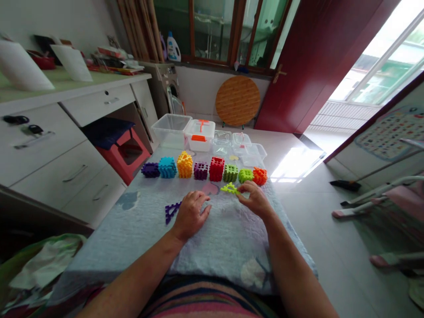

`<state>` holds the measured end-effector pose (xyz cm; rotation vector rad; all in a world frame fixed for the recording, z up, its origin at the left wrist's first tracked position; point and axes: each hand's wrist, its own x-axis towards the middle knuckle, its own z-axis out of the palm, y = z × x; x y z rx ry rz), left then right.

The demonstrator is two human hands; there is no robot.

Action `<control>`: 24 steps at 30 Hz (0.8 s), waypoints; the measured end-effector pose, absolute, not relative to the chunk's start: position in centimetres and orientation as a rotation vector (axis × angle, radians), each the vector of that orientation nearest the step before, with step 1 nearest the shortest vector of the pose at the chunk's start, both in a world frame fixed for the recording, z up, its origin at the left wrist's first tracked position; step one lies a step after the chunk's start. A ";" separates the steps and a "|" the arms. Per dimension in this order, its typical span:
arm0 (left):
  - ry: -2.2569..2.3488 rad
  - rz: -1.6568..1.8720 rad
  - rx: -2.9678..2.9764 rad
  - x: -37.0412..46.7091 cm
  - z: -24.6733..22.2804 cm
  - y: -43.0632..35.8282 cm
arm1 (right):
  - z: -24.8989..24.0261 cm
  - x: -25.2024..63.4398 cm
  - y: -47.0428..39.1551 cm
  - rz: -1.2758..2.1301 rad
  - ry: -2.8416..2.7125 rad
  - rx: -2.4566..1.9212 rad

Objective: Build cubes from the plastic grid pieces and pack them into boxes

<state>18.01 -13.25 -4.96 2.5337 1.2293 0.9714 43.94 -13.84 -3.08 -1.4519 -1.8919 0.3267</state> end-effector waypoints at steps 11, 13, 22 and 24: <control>1.140 1.028 2.542 18.1 -4.9 -13.3 | -2.0 45.4 -10.6 -0.001 -1.259 -1.970; 1.132 1.028 2.540 18.0 -4.9 -13.3 | -2.0 44.9 -10.2 -0.022 -1.213 -2.051; 1.086 1.009 2.537 17.9 -4.9 -13.6 | -1.7 43.3 -9.9 -0.066 -1.150 -2.276; 1.078 1.005 2.537 17.9 -4.8 -13.6 | -1.7 43.3 -10.0 -0.067 -1.154 -2.291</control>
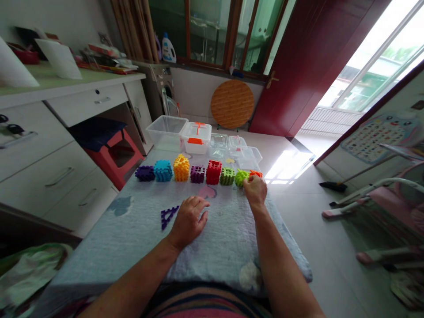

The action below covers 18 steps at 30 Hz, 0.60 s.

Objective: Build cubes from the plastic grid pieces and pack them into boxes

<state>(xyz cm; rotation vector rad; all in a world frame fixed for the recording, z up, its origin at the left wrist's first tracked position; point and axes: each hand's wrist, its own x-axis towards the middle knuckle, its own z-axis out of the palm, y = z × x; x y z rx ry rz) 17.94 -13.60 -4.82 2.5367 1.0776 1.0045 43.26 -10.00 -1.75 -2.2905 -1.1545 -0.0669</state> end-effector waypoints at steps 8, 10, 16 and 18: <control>1.071 1.001 2.522 18.1 -4.7 -13.7 | -1.4 43.1 -11.5 -0.203 -1.250 -1.993; 1.070 1.019 2.520 18.2 -4.6 -13.9 | -1.5 42.3 -12.1 -0.177 -1.365 -1.840; 1.168 1.077 2.538 15.6 -2.8 -13.8 | -4.1 39.3 -13.5 0.106 -1.724 -1.653; 1.294 0.993 2.497 13.1 -2.1 -13.0 | -5.2 38.9 -13.7 0.170 -1.801 -1.680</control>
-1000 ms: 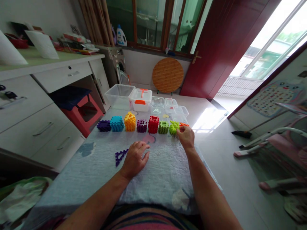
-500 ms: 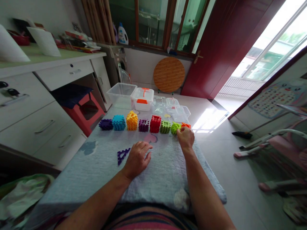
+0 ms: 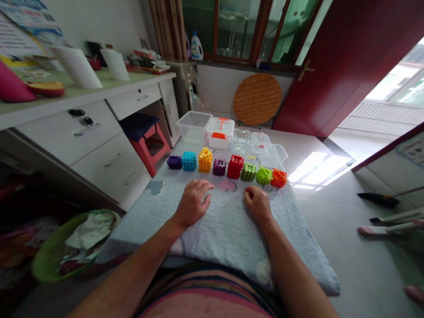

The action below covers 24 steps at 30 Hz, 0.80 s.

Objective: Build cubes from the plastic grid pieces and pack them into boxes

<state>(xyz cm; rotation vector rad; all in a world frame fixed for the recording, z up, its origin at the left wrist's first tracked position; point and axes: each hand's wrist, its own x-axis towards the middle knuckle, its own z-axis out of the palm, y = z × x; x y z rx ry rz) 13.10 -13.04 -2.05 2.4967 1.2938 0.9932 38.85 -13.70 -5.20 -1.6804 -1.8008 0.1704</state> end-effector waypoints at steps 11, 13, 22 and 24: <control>1.694 0.411 2.265 6.8 -3.2 -12.6 | -6.0 38.9 -13.6 0.239 -1.856 -1.768; 1.752 0.405 2.267 7.8 -3.2 -13.1 | -6.0 38.9 -13.7 0.241 -1.856 -1.763; 1.885 0.561 2.424 8.8 -2.4 -12.8 | -6.2 39.2 -13.6 0.255 -1.873 -1.712; 1.878 0.511 2.486 8.7 -2.4 -12.7 | -6.3 39.3 -13.6 0.259 -1.880 -1.703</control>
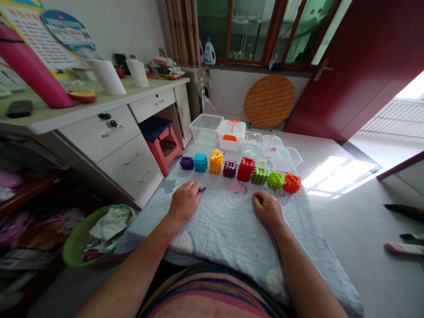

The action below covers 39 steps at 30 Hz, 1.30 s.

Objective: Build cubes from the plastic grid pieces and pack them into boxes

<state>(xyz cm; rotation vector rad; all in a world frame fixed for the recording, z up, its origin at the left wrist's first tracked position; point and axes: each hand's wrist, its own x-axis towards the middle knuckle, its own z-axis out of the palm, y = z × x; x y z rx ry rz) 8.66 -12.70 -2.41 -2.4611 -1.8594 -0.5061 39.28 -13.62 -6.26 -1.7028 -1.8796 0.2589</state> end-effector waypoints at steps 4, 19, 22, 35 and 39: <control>-1.808 -0.531 -2.661 7.7 -2.9 -12.7 | -6.2 39.4 -13.7 0.264 -1.890 -1.691; -2.099 -0.608 -2.764 5.4 -2.9 -11.8 | -6.3 39.5 -13.7 0.254 -1.905 -1.681; -2.122 -0.736 -2.770 4.6 -2.5 -11.4 | -6.4 39.5 -13.7 0.257 -1.905 -1.682; -2.226 -0.770 -2.134 0.2 1.5 -1.3 | -6.2 39.3 -13.9 0.271 -1.903 -1.682; -2.211 -0.726 -2.189 0.2 0.4 -0.3 | -6.2 39.3 -13.8 0.275 -1.903 -1.681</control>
